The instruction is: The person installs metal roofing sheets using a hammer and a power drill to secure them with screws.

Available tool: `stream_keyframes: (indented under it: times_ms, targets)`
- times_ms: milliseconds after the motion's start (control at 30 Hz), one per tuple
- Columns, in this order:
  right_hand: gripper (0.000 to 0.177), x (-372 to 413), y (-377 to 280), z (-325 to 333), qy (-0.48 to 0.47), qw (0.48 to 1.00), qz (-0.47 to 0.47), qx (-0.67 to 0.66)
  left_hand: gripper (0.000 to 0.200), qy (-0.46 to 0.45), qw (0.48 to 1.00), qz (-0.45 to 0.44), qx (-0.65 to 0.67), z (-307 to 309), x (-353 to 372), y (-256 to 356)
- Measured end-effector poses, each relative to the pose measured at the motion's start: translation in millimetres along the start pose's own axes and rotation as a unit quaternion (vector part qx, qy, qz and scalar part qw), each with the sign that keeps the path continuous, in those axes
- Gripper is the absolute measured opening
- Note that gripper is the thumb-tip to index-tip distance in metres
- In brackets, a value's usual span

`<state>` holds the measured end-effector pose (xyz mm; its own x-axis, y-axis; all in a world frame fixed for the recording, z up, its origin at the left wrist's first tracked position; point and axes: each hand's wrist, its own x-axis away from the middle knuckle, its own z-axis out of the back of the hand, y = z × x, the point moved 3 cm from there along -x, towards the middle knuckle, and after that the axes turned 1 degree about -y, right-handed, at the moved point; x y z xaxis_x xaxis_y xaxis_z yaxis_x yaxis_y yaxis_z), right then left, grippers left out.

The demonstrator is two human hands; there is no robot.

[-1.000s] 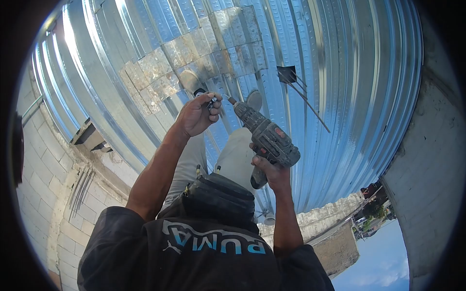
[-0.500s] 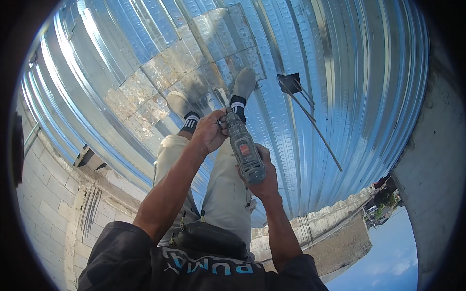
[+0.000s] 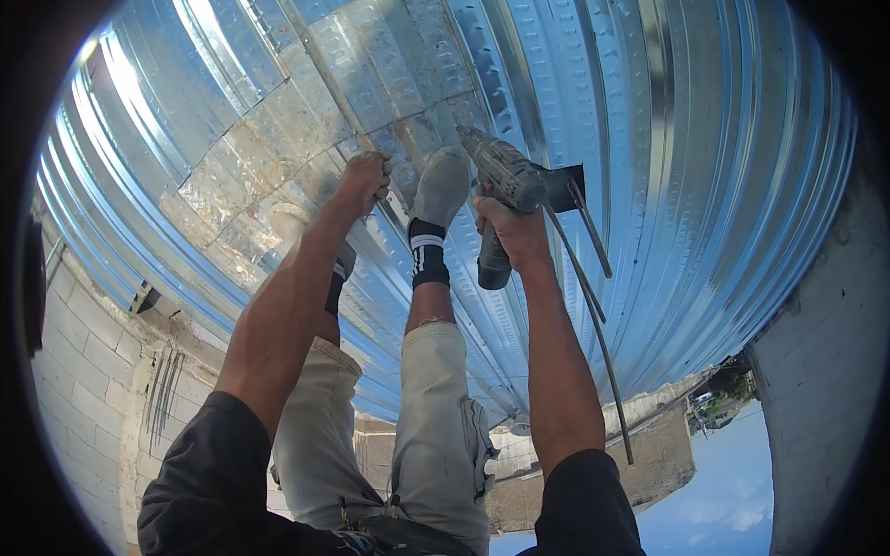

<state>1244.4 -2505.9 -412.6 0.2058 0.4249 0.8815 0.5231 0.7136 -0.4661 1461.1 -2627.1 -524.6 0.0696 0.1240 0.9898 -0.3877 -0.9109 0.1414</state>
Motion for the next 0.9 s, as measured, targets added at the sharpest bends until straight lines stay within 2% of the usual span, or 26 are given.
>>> stream_keyframes:
  times_ms: [33,100,167,233,267,333,433,533,733,900]
  targets:
    - [0.034,-16.1,0.3,3.2,0.0,1.0,0.003,0.005,0.015,0.01,0.995,-0.019,-0.096,3.3,-18.6,6.4]
    - [0.033,-46.9,1.7,4.9,0.001,1.0,0.013,0.014,0.024,0.039,0.962,-0.114,-0.244,7.7,-60.5,24.3]
    - [0.034,-68.7,7.9,4.8,0.004,1.0,0.02,0.022,0.033,0.064,0.898,-0.203,-0.385,9.7,-100.8,34.6]
    - [0.034,-86.2,13.7,4.2,-0.001,0.999,0.011,0.04,0.043,0.09,0.804,-0.288,-0.512,2.9,-110.9,49.9]
    - [0.034,-93.0,15.8,4.1,-0.006,0.999,0.014,0.04,0.047,0.108,0.823,-0.242,-0.502,0.2,-117.6,51.0]
    - [0.034,-101.9,19.9,0.2,-0.018,0.999,0.018,0.038,0.055,0.146,0.854,-0.145,-0.478,-26.8,-81.5,90.5]
    - [0.033,-104.7,8.4,-6.7,-0.024,0.999,0.025,0.033,0.061,0.111,0.847,-0.096,-0.512,-37.3,-72.0,103.2]
    - [0.032,-112.5,2.5,-9.8,-0.033,0.998,0.026,0.051,0.064,0.122,0.848,-0.115,-0.502,-36.0,-73.3,104.3]
    - [0.03,-118.5,-9.0,-13.1,-0.012,0.993,-0.053,0.105,0.061,0.101,0.871,-0.077,-0.475,-34.1,-82.1,106.3]
    - [0.026,-121.1,-21.6,-25.9,0.0,0.984,-0.064,0.167,0.062,0.113,0.877,-0.072,-0.461,-32.1,-85.6,105.3]
